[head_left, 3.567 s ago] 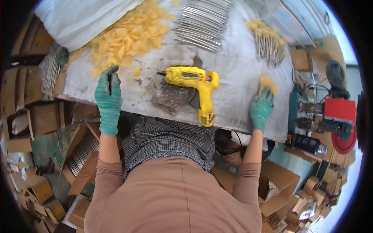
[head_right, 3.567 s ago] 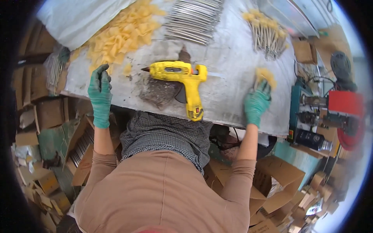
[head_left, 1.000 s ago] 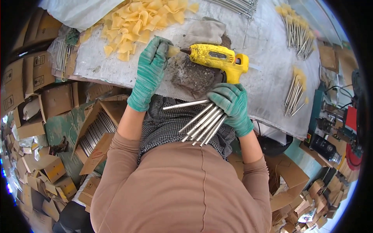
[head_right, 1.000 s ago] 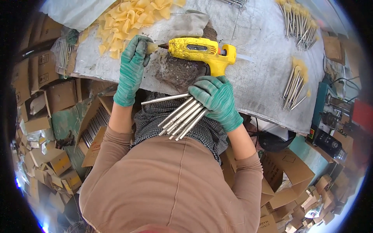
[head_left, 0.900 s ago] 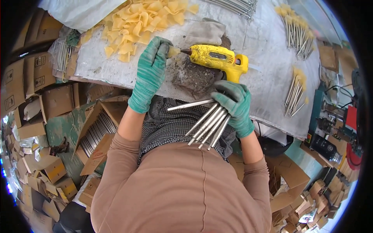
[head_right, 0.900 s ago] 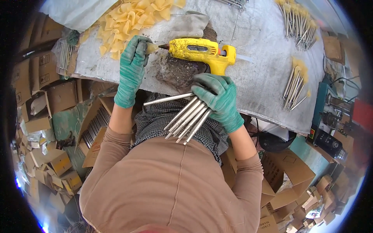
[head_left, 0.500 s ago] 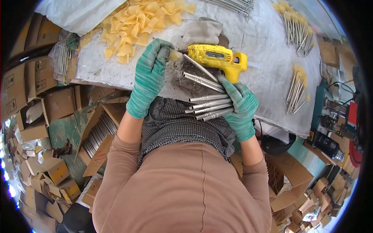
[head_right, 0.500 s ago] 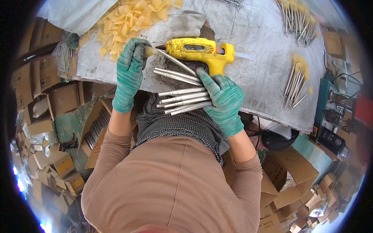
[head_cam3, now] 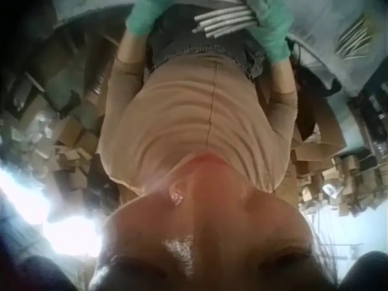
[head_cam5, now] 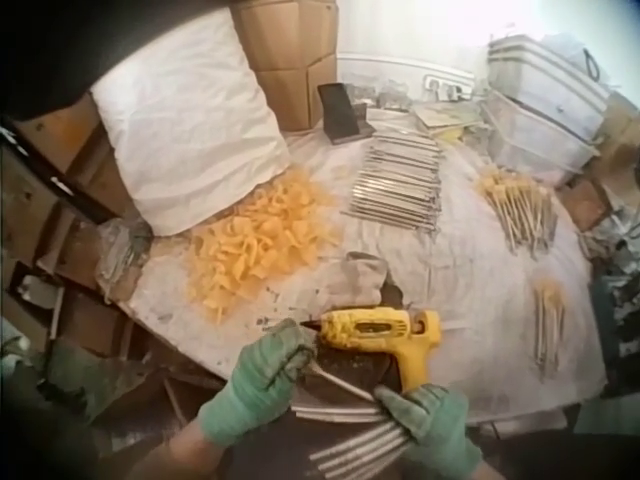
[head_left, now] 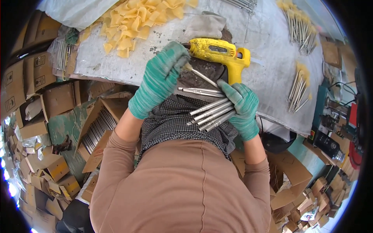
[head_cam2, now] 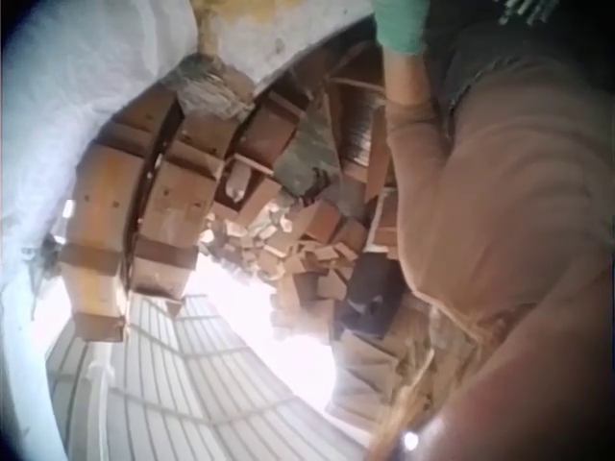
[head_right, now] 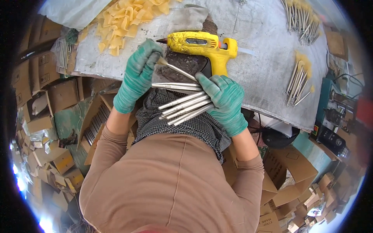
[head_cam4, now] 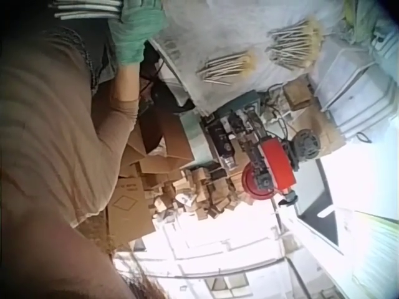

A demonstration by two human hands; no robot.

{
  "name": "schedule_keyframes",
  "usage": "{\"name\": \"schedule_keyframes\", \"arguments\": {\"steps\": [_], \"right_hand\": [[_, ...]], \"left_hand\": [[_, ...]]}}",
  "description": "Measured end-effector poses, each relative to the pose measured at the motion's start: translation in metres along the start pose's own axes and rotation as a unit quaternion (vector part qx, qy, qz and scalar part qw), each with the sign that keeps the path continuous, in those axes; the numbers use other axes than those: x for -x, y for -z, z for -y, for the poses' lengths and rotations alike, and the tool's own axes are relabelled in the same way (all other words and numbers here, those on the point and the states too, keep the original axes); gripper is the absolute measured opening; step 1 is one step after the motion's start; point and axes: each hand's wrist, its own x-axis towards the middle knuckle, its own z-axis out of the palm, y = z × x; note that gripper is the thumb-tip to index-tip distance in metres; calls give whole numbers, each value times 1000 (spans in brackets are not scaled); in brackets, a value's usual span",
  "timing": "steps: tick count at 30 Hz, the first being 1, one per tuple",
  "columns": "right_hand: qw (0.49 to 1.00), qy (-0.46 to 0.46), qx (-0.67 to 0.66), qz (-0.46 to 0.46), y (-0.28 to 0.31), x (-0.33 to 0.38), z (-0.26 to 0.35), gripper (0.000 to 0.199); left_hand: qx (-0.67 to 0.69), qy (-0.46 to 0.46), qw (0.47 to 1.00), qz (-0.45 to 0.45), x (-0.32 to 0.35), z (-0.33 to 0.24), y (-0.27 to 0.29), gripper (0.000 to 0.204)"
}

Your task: Gluing plastic decorative components onto wooden sticks using a hot glue gun at a factory workbench.

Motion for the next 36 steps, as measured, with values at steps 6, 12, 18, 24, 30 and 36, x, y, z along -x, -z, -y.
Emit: {"name": "schedule_keyframes", "arguments": {"steps": [6,12,18,24,30,36], "right_hand": [[997,-43,-35,-49,-2,13,0,41],[947,-246,-49,-203,2,56,-38,23],[903,-240,31,-356,23,72,-97,17],[910,-236,-95,-327,2,63,-64,30],[988,92,-57,-110,-12,1,-15,25],[990,133,-36,-13,-16,-8,-13,26]], "left_hand": [[-115,-65,991,6,-3,-3,-2,19],[118,116,958,-234,0,20,38,25],[-517,141,839,-97,13,88,88,30],[-521,127,837,-109,-3,76,74,26],[-404,111,873,-250,-9,64,35,16],[-360,68,894,-260,-9,61,30,18]]}}
